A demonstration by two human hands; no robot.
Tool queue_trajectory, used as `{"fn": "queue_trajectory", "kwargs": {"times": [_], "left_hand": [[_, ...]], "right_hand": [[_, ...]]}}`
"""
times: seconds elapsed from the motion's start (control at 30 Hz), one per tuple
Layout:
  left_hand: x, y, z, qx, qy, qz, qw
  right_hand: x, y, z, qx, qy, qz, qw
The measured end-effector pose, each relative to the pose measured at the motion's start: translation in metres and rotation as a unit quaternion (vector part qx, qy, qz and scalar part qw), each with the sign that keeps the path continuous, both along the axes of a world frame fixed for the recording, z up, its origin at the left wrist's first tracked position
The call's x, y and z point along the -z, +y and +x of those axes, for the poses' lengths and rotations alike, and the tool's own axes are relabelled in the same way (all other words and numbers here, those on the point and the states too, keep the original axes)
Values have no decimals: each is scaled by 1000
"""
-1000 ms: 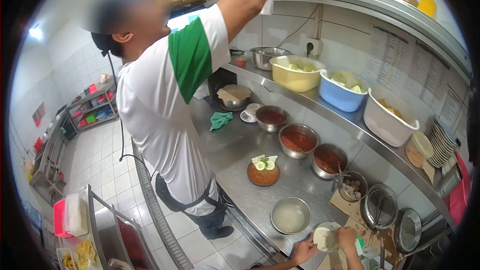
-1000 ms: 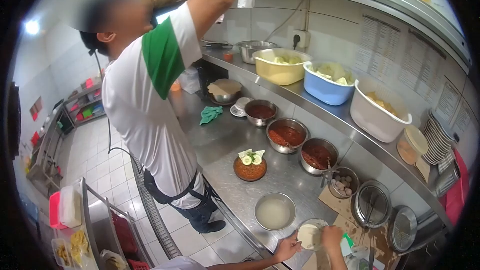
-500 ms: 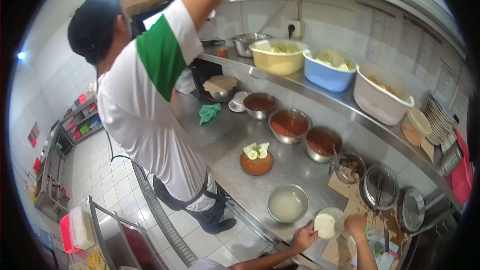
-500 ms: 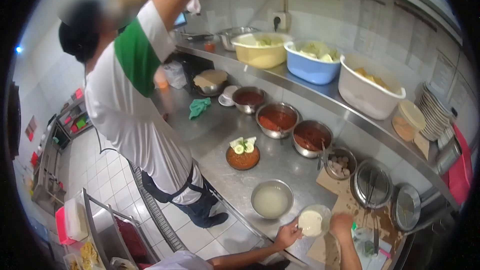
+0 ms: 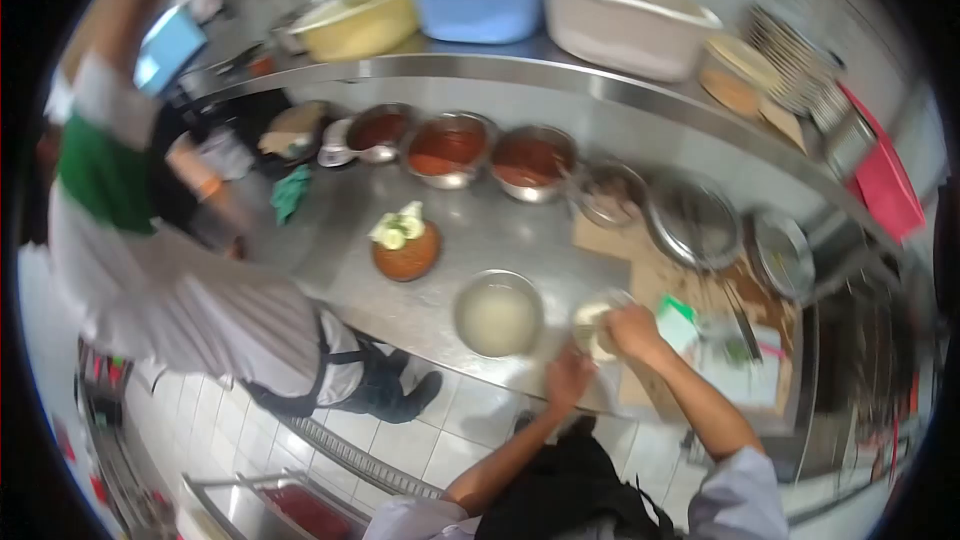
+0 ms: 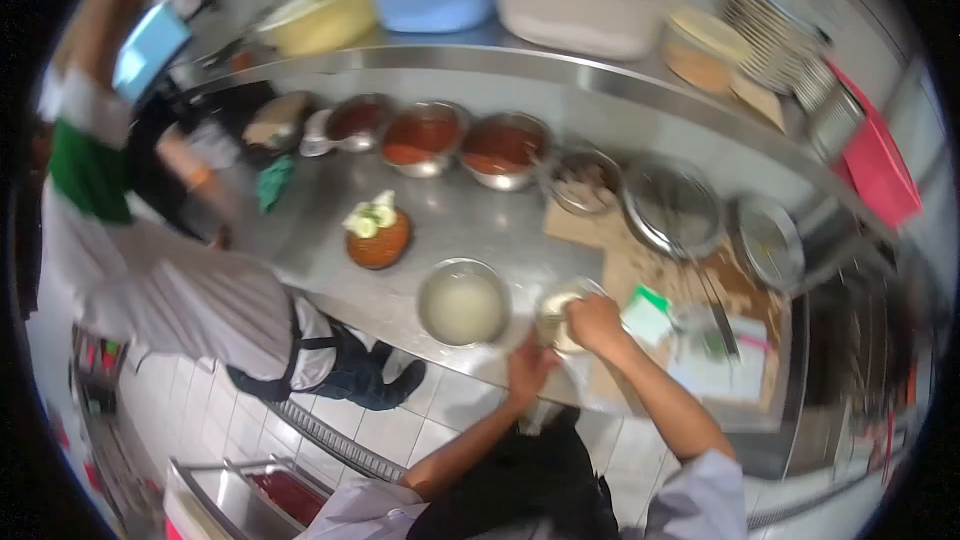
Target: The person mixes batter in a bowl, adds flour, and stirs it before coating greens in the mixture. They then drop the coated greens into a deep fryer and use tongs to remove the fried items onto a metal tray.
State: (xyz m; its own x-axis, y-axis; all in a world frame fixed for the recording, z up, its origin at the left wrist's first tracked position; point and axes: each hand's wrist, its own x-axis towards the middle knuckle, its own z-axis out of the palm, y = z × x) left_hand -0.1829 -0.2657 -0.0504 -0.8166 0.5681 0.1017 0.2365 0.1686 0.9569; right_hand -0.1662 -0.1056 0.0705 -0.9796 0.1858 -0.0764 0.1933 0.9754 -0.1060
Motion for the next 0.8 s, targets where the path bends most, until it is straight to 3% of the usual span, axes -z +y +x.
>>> {"fn": "queue_trajectory", "kwargs": {"times": [0.03, 0.1, 0.17, 0.27, 0.37, 0.43, 0.5, 0.57, 0.63, 0.7, 0.8], "left_hand": [[0, 1, -5, 1, -47, 57, 997], [-43, -5, -3, -8, -63, 61, 996], [-22, -1, 1, -7, -103, 80, 991], [-34, 3, -1, -4, -88, 49, 995], [-27, 0, -2, -3, -112, 88, 990], [-25, 3, 7, -15, -125, 86, 988], [-28, 9, 5, -23, -126, 92, 988], [-32, 6, 2, -20, -72, 75, 994], [-41, 3, -1, -12, -66, 64, 996], [-40, -1, 7, -3, -69, 47, 997], [-31, 8, 6, -20, -83, 59, 995]], "right_hand": [[-17, -1, 6, -1, -7, -30, 1000], [-7, 30, 13, 47, -112, 17, 992], [-6, 41, 7, 85, -2, 70, 994], [15, 33, -1, 67, 0, 72, 995], [-6, 31, 6, 14, -92, -2, 996], [-9, 40, 6, 104, -3, 50, 993], [1, 29, 2, 114, 14, 75, 991], [9, 16, 9, -22, 17, 3, 1000], [-6, 28, 5, -7, -48, 26, 998], [-10, 34, 4, 94, 25, 61, 993], [-11, 18, 6, 46, -32, 39, 998]]}}
